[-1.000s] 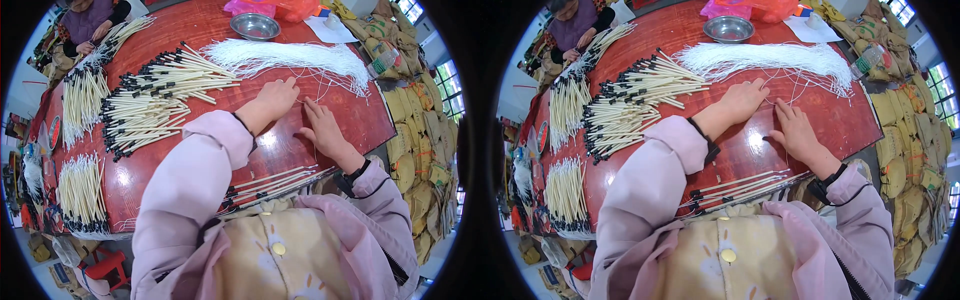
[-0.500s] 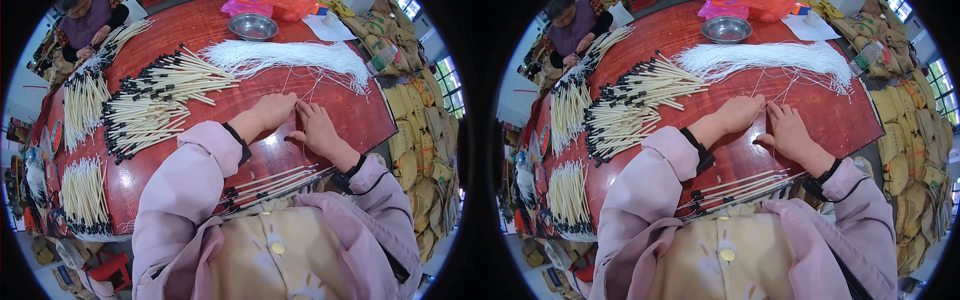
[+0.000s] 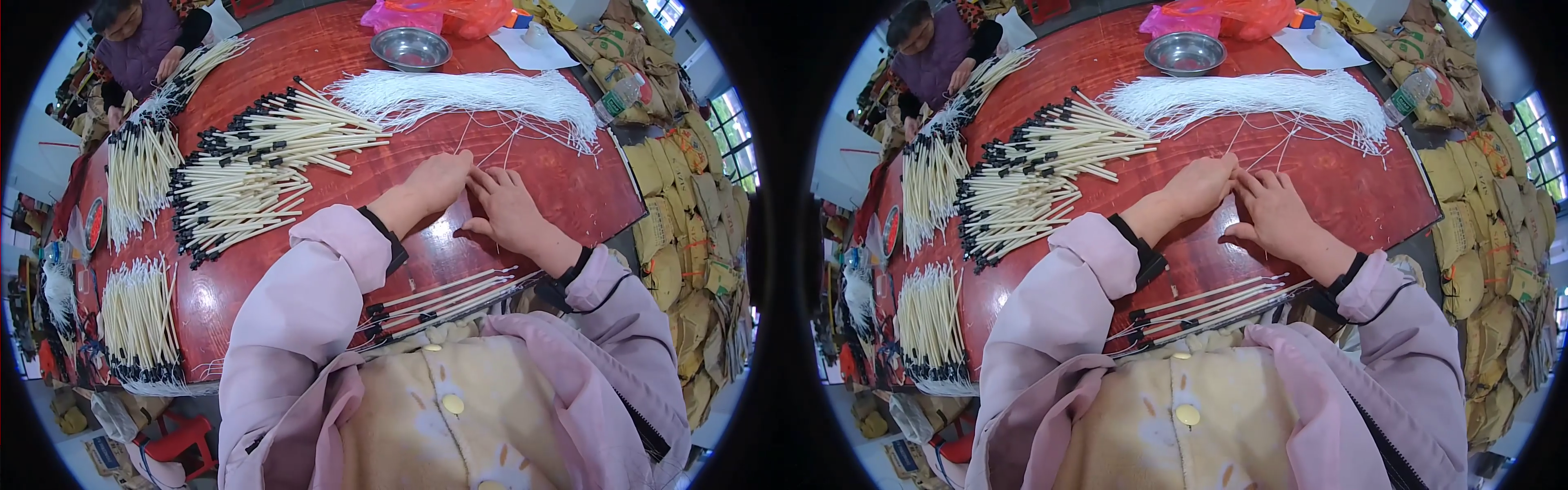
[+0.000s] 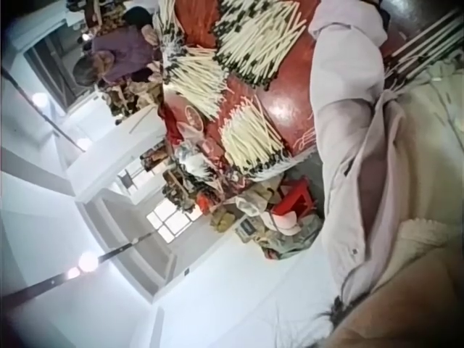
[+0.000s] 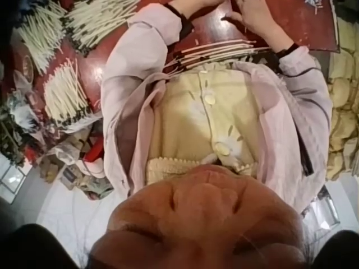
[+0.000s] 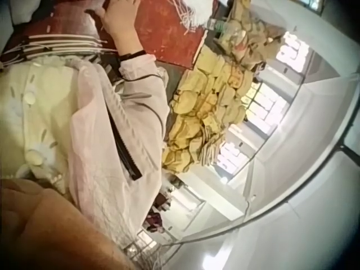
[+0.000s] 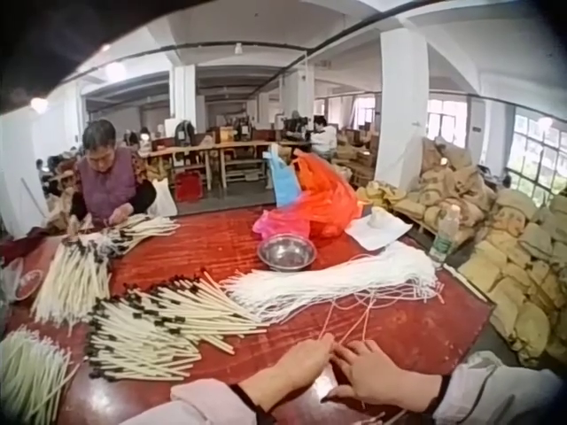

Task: Arranging thin wooden sticks on a table for bundling or sorting.

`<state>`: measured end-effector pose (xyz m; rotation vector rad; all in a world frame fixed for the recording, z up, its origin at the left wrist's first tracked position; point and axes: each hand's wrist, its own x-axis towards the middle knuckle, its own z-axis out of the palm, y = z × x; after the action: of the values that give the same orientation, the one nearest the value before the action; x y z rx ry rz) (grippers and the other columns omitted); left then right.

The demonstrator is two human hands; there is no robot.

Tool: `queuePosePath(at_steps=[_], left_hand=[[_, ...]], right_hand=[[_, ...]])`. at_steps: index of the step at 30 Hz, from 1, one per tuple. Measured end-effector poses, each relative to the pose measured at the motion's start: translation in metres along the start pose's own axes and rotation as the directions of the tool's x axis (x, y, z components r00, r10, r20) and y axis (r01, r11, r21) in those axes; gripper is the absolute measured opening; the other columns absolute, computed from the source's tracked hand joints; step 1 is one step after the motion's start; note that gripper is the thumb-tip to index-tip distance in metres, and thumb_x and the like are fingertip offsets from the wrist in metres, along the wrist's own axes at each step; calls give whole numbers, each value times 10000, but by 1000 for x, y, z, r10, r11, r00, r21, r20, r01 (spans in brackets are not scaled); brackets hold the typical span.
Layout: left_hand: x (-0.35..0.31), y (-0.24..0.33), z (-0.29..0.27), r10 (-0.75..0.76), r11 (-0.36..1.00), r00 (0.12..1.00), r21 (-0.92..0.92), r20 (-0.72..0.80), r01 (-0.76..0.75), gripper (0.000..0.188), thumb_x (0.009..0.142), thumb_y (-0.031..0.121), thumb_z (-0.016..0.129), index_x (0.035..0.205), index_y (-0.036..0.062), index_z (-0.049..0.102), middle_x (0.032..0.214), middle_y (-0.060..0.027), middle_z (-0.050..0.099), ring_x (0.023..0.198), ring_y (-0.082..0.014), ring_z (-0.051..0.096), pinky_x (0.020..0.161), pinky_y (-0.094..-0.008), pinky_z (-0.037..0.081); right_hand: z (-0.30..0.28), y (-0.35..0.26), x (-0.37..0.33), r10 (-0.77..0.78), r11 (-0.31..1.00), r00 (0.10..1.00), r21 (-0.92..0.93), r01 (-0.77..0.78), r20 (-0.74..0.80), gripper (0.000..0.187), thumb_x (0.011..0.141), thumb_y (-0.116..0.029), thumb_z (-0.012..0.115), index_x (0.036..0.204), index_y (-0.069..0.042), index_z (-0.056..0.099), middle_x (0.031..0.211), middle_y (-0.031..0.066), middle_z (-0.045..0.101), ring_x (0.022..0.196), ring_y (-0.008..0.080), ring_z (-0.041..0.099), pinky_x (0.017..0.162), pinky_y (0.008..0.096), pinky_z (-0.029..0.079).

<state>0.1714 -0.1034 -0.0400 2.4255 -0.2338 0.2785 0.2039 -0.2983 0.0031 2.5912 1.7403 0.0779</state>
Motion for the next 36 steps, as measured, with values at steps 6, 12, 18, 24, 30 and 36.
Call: queuePosePath(at_steps=[6,12,18,24,30,36], left_hand=[[-50,-3,-59,-39,994,997,101,-67,46,174,917,192,641,932,23,679,912,-211,701,880,-423,671,766,-480,530],[-202,-9,-172,-423,904,855,-76,-300,421,158,930,144,651,911,-8,688,697,-99,645,691,-199,658,659,-356,515],[-304,3,-148,-845,514,521,-459,-123,725,185,944,121,662,850,-38,663,651,-56,619,585,-119,543,553,-299,430],[-302,18,-120,-726,677,628,-130,-280,725,181,944,132,666,856,-26,667,633,-92,602,585,-137,557,566,-328,439],[-303,19,-122,-772,631,587,-181,-244,754,180,945,129,669,869,-34,670,641,-61,602,603,-96,531,566,-299,421],[-311,1,-119,-795,606,566,-340,-220,719,186,965,134,663,860,-18,687,632,6,587,557,-57,495,510,-259,381]], right_hand=[[-13,2,-3,-31,997,998,-74,35,57,804,853,-567,662,1351,60,588,1456,169,544,1269,322,501,1110,445,357],[-13,18,-16,37,999,997,-21,-36,60,755,873,-534,659,1344,52,588,1456,171,547,1254,334,516,1092,452,373],[9,32,-12,99,995,995,-10,-99,-13,727,939,-551,582,1419,-5,549,1495,174,510,1277,357,499,1086,471,379],[-2,-2,0,-80,989,986,109,97,-149,837,960,-693,421,1500,-56,484,1554,174,444,1321,402,454,1120,501,350],[6,-35,5,-398,905,916,182,385,41,959,911,-797,347,1526,-70,456,1579,169,416,1363,428,409,1156,542,308],[2,-29,-6,-386,910,920,192,367,72,985,893,-831,308,1521,-89,469,1582,161,416,1383,429,390,1160,548,304]])
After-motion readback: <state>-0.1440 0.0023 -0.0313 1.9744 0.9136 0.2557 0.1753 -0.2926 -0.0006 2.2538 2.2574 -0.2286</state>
